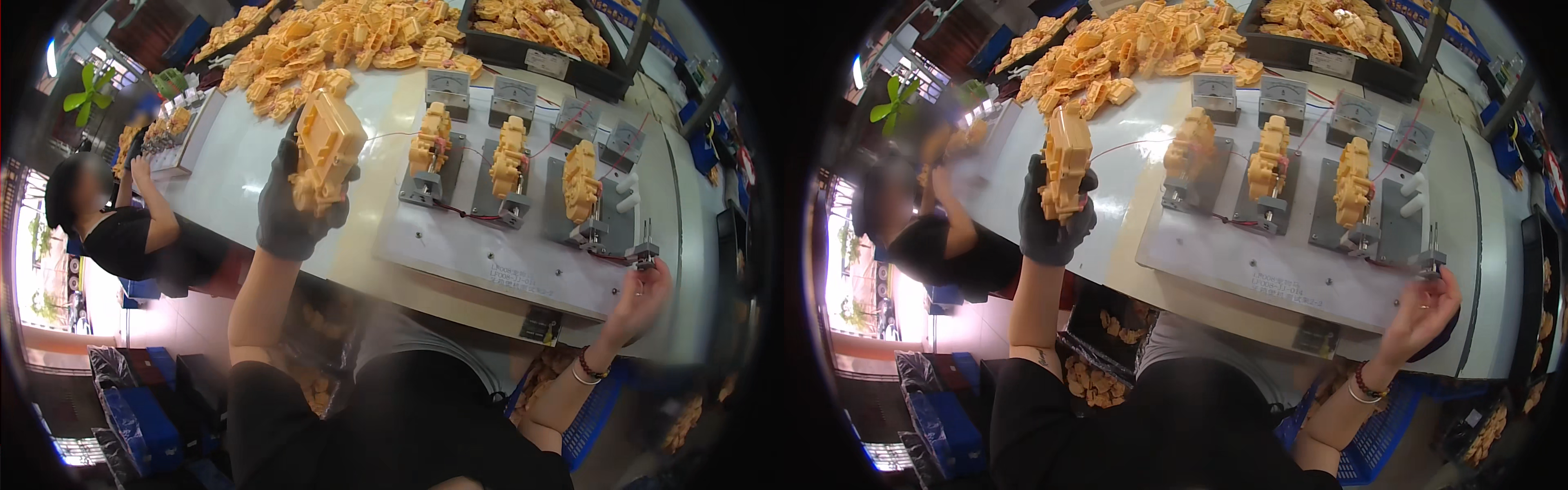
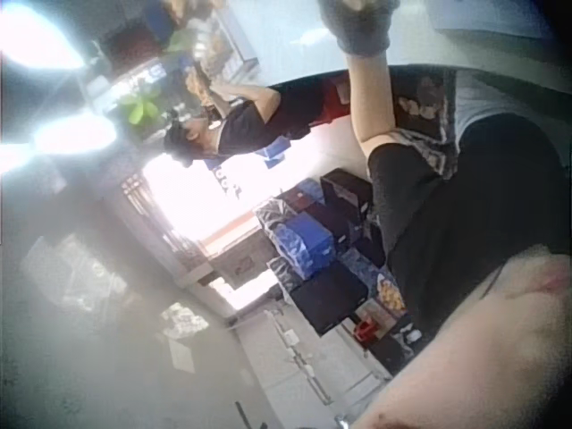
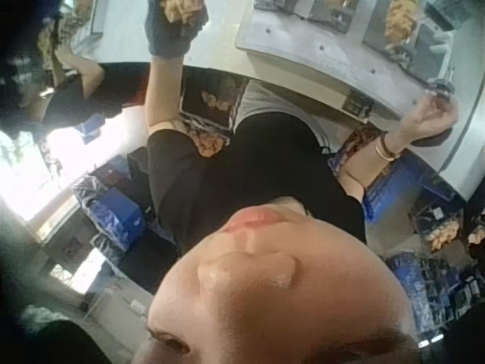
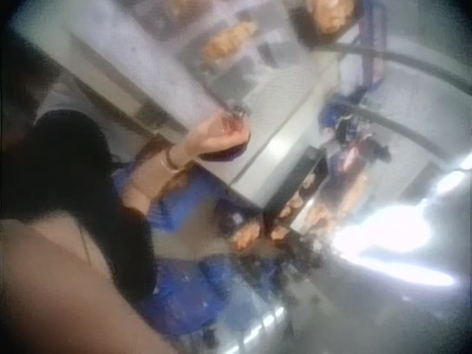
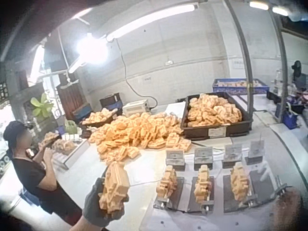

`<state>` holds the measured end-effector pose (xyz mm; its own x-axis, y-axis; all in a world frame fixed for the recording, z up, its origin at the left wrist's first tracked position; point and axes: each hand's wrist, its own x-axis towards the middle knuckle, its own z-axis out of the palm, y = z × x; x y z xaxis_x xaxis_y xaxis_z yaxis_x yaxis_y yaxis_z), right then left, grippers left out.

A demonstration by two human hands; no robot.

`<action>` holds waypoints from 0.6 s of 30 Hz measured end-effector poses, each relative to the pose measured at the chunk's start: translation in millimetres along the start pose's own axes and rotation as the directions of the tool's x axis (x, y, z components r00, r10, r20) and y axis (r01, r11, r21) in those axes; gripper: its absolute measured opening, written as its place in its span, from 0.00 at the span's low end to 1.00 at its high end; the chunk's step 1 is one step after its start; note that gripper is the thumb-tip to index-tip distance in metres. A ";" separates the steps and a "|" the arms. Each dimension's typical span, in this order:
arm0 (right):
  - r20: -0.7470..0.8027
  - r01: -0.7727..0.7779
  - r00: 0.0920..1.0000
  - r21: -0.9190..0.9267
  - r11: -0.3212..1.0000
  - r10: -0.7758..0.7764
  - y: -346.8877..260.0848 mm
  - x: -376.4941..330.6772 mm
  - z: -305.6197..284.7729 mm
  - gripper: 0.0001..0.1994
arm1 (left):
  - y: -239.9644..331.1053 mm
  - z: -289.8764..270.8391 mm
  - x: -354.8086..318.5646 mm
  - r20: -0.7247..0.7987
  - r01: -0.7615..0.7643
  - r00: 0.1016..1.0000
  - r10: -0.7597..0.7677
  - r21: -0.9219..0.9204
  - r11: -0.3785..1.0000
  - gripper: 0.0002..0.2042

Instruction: Manually testing and sorting small yellow electronic toy or appliance components using a testing rig with analog meters.

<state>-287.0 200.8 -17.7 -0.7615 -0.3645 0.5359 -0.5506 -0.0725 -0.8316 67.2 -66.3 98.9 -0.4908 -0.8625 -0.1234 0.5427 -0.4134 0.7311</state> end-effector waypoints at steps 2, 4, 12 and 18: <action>0.038 0.056 0.998 -0.013 0.998 -0.056 -17.4 -7.6 12.9 0.25 | -4.7 6.5 -2.8 -0.105 -0.050 0.992 0.063 0.125 0.991 0.30; 0.028 0.012 1.000 0.053 0.999 -0.013 -27.0 -5.6 15.6 0.24 | -3.2 13.1 -7.5 -0.008 -0.078 0.997 0.083 0.267 0.960 0.26; 0.019 0.102 0.994 0.204 0.974 -0.108 -10.3 -2.6 8.5 0.19 | -17.5 35.5 -18.1 0.514 -0.568 0.769 0.379 0.822 0.037 0.22; 0.129 0.073 0.986 0.248 0.966 -0.108 -14.8 -1.8 5.8 0.19 | -21.5 55.0 -17.9 0.562 -0.591 0.755 0.338 0.806 -0.022 0.21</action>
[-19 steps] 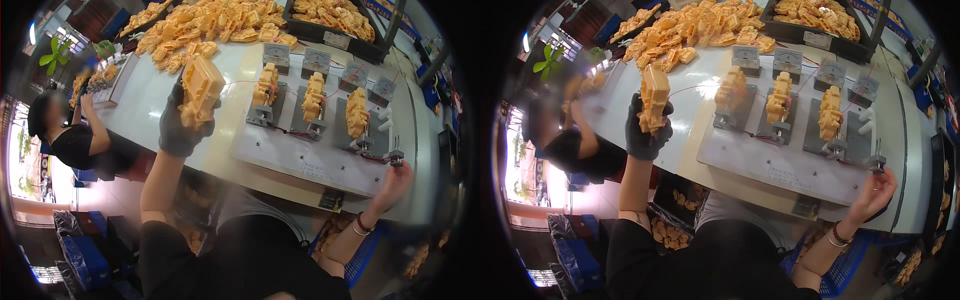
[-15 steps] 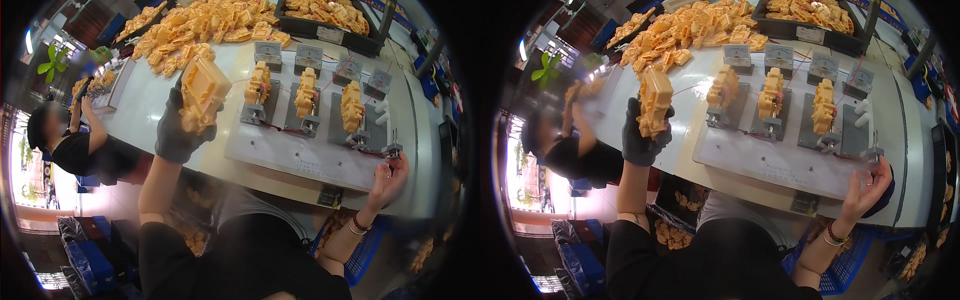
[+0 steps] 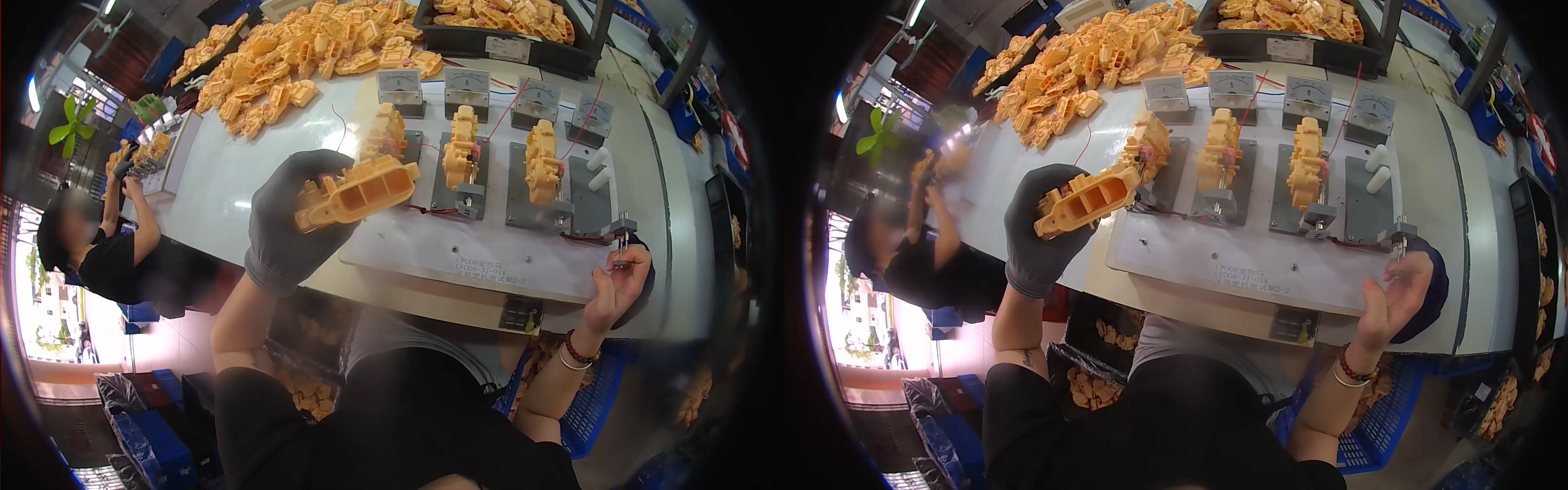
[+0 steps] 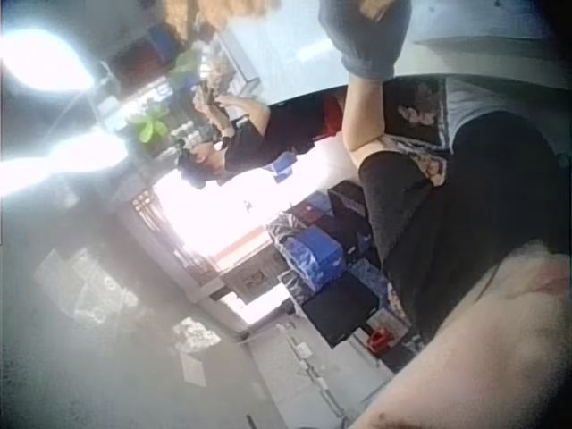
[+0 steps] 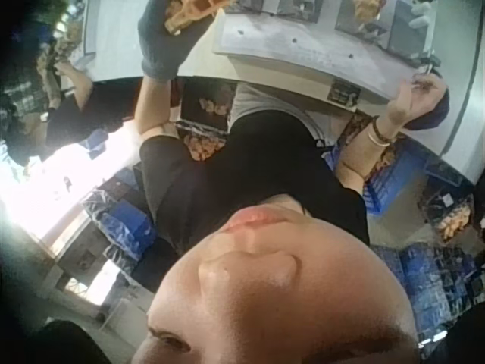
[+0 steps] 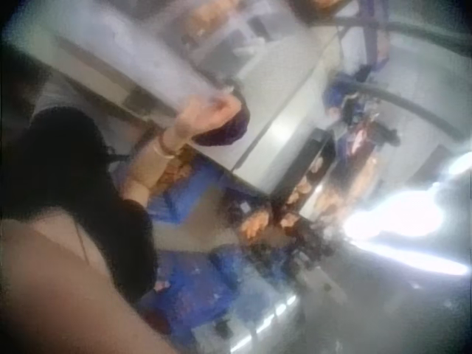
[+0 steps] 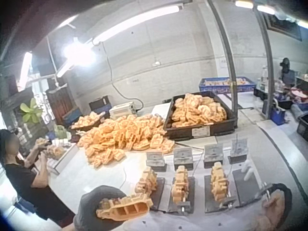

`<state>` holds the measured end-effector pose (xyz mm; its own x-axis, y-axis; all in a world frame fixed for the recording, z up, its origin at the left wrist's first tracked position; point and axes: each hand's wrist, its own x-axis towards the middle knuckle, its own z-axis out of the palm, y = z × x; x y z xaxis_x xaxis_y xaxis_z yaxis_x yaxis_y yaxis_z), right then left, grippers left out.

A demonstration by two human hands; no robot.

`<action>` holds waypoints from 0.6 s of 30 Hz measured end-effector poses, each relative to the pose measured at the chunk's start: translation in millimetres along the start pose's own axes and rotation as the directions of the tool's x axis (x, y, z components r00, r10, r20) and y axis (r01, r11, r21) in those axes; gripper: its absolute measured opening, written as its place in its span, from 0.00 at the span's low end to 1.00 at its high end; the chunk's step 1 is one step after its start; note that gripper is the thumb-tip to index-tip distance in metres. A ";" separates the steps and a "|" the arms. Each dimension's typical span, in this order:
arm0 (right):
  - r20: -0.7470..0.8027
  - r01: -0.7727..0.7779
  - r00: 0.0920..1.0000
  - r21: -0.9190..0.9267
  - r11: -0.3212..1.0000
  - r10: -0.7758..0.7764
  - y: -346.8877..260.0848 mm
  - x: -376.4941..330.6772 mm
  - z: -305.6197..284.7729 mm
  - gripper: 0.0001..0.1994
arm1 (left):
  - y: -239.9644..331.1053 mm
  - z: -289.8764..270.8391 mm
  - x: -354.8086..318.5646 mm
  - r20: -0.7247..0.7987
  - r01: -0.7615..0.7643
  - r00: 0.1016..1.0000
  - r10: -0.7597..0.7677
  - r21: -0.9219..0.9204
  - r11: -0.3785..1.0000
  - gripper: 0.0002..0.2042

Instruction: Manually testing and sorting small yellow electronic toy or appliance components using a testing rig with analog meters.

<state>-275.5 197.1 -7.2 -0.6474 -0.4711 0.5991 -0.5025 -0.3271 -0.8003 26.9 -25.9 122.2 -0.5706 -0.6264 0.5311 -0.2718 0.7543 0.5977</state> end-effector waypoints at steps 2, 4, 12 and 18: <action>-0.078 -0.023 0.997 -0.039 0.999 0.020 -4.6 -2.5 8.6 0.20 | 2.8 4.4 7.8 0.060 -0.051 0.997 0.049 0.028 0.998 0.22; -0.081 -0.062 0.995 -0.033 0.998 0.059 -11.6 -3.2 14.3 0.20 | 9.2 11.5 22.6 0.108 -0.108 0.988 0.108 -0.009 0.994 0.23; -0.086 -0.021 0.996 -0.045 0.999 0.018 -2.7 3.7 11.3 0.15 | 64.0 129.0 143.0 0.364 -0.761 0.640 0.677 0.177 0.625 0.16; -0.118 -0.013 0.993 -0.097 0.995 0.002 -9.1 3.9 16.9 0.14 | 61.7 230.7 186.6 0.494 -0.875 0.445 0.747 0.417 0.246 0.13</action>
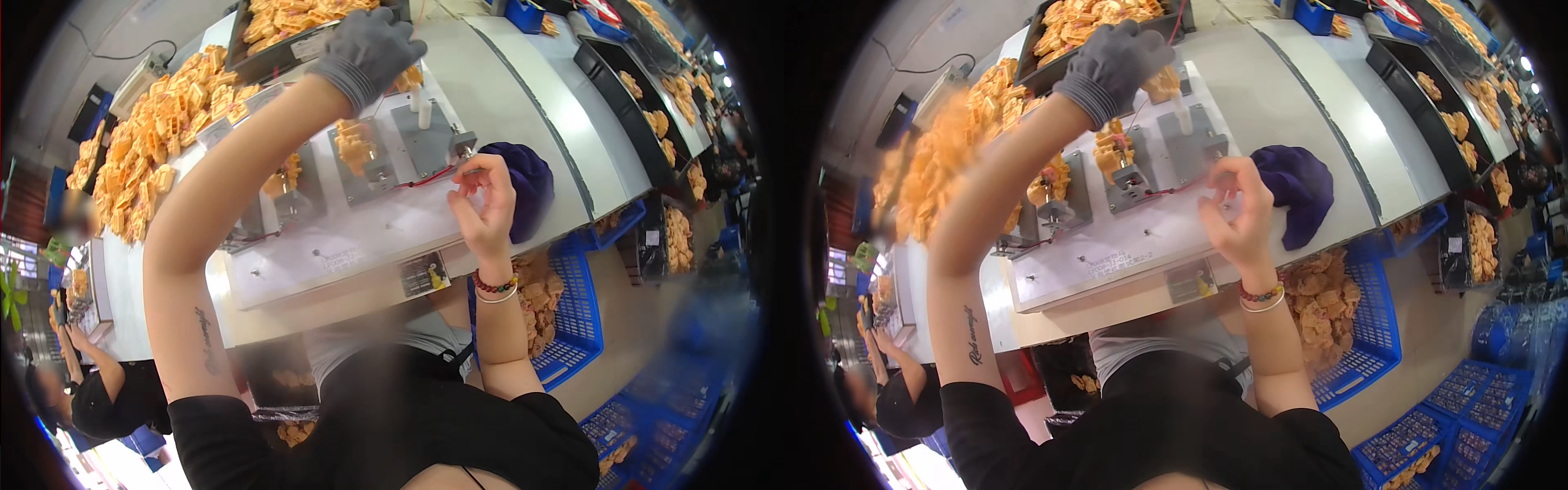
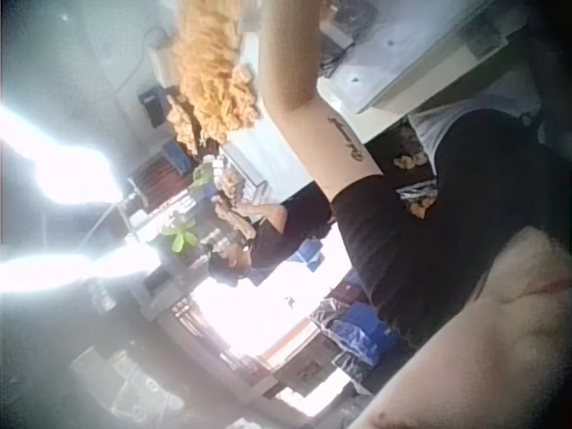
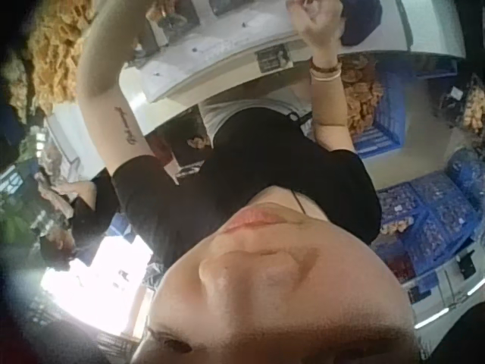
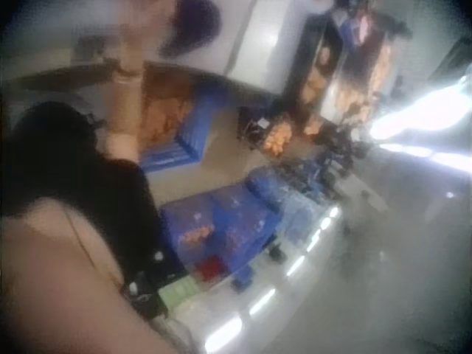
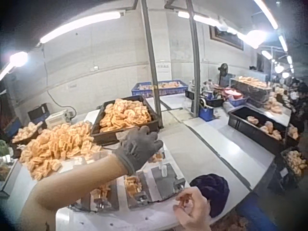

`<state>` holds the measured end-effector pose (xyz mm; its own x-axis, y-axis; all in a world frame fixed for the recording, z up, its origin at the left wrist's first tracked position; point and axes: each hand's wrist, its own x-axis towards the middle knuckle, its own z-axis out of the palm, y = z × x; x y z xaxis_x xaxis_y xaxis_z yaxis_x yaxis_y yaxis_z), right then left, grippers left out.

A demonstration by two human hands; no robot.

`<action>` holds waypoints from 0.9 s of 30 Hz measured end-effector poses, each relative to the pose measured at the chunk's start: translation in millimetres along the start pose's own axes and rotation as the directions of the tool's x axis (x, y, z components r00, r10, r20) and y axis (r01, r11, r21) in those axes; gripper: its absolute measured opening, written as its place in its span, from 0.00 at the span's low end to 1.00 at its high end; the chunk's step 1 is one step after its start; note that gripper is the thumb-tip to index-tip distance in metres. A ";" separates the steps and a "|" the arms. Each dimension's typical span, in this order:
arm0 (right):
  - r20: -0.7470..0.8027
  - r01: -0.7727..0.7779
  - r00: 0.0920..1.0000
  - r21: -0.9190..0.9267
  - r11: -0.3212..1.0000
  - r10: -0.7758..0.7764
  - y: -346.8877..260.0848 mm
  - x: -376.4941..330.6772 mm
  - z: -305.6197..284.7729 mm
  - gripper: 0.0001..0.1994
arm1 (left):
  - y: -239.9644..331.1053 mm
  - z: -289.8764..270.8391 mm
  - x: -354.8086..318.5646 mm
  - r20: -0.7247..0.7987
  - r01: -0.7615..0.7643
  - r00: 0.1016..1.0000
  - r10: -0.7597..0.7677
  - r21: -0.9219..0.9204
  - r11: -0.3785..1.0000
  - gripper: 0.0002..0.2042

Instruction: Manually testing and sorting small yellow electronic toy or appliance components using a testing rig with analog meters.

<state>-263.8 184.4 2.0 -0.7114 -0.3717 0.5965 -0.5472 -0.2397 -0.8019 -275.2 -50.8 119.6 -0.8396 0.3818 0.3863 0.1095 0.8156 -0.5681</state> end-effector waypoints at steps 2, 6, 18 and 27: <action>0.006 -0.024 1.000 0.006 1.000 0.024 0.2 -0.9 0.6 0.14 | 25.8 -8.0 5.4 -0.037 0.003 0.999 -0.003 0.002 1.000 0.12; -0.022 -0.026 0.999 -0.042 0.999 0.025 -0.9 -3.7 -2.4 0.15 | 53.4 -14.4 9.0 0.046 -0.167 0.982 0.186 -0.262 0.950 0.16; 0.019 -0.010 1.000 0.075 0.997 0.008 -1.0 -1.0 -1.0 0.16 | 35.8 -3.8 7.1 0.216 0.125 0.954 0.206 -0.916 0.380 0.35; 0.001 -0.007 1.000 0.171 0.985 0.007 9.5 0.1 -3.8 0.15 | 61.4 -32.1 24.2 0.488 0.079 0.839 0.241 -0.548 0.833 0.28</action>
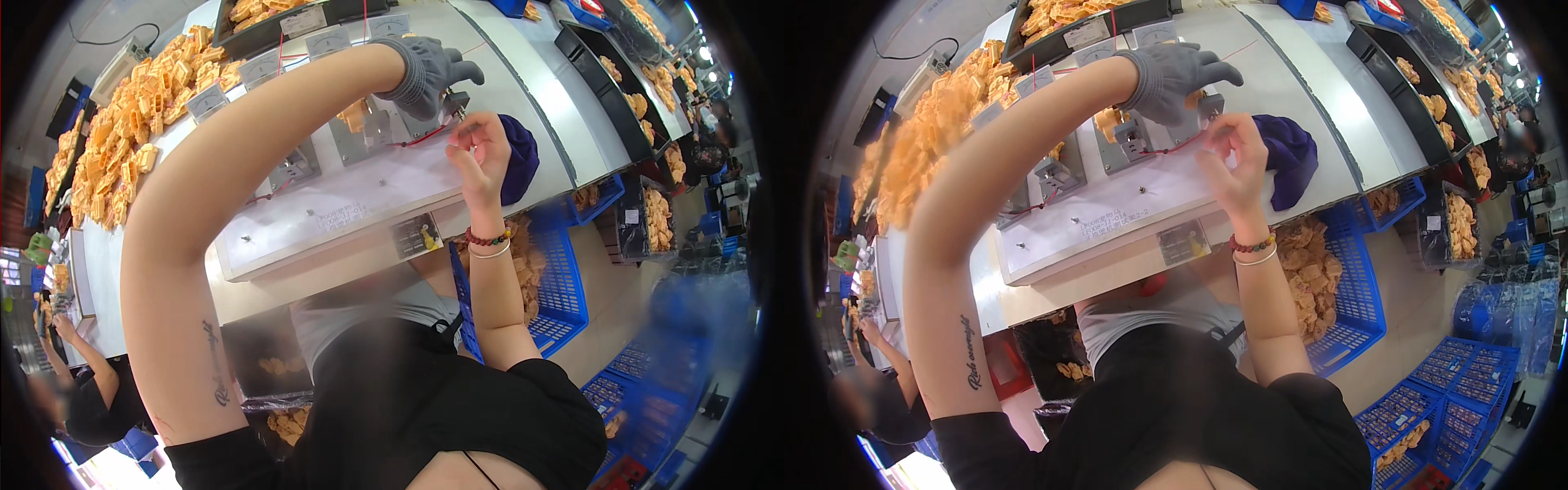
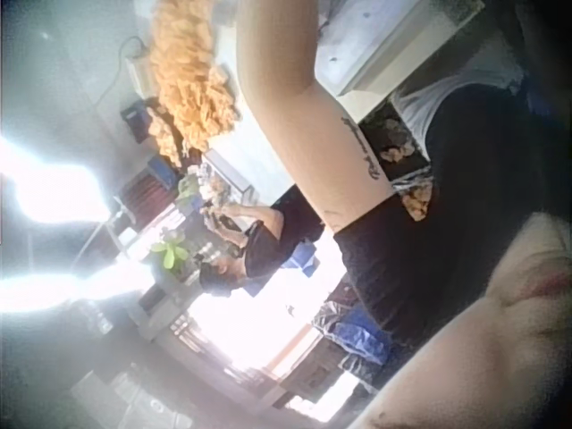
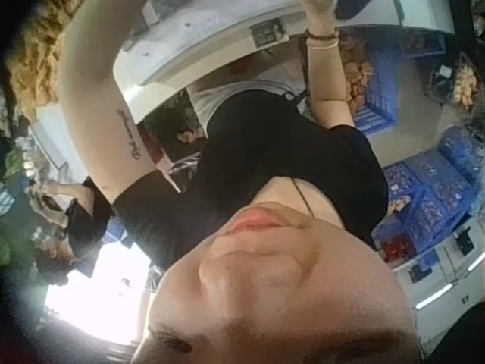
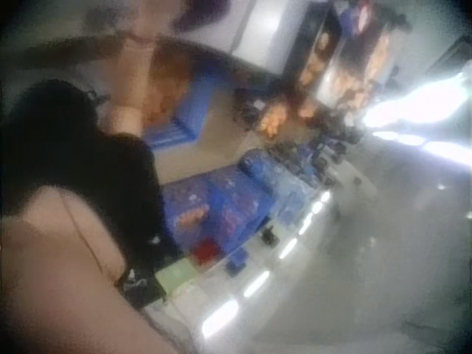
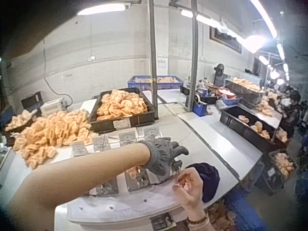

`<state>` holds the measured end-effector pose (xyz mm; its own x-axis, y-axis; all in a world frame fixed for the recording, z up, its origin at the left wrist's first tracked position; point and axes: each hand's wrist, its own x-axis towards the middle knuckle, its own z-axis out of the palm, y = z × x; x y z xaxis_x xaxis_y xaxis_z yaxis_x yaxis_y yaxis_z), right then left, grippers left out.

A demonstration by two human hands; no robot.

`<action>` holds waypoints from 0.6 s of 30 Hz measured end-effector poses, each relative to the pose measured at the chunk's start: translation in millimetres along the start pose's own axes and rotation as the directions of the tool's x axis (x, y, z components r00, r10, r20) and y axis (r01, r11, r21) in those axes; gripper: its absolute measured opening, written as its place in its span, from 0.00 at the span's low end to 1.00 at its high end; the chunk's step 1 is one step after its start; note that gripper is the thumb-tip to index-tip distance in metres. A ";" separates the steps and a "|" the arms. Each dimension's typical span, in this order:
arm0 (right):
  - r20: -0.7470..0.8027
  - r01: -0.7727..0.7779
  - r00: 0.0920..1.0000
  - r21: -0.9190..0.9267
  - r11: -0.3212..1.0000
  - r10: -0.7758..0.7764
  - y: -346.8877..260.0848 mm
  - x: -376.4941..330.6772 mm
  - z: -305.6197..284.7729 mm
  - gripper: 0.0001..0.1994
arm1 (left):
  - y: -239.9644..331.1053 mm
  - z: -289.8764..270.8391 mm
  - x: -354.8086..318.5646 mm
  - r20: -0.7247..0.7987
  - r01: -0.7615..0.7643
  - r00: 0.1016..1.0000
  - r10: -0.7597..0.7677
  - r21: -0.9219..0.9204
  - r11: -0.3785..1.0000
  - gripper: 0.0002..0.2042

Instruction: Manually testing and sorting small yellow electronic toy or appliance components using a testing rig with analog meters.

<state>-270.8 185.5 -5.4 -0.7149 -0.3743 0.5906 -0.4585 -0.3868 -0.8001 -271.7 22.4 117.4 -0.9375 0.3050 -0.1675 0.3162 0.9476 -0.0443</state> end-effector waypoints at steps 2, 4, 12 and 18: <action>-0.010 -0.008 1.000 -0.006 1.000 0.008 -2.2 -0.4 2.6 0.14 | -2.3 11.4 4.1 0.039 -0.073 0.997 0.071 0.060 0.995 0.31; -0.025 -0.021 0.999 -0.015 1.000 0.021 -2.5 -2.8 0.4 0.14 | -9.7 13.1 0.6 -0.031 -0.058 0.998 0.052 -0.215 0.975 0.32; 0.014 -0.002 1.000 -0.025 1.000 0.003 -6.3 -1.5 6.0 0.15 | -94.6 15.7 -3.9 -0.436 0.259 0.774 -0.458 -0.442 0.859 0.22; 0.059 0.016 0.998 -0.075 0.997 -0.011 -5.0 -0.7 -1.1 0.18 | -54.8 -0.7 -28.7 0.357 0.389 0.890 -0.284 -0.269 0.881 0.21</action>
<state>-268.6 188.6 -2.0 -0.6769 -0.4193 0.6050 -0.5084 -0.3280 -0.7962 -262.2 -38.1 125.2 -0.8721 -0.0318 -0.4884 -0.1255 0.9790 0.1604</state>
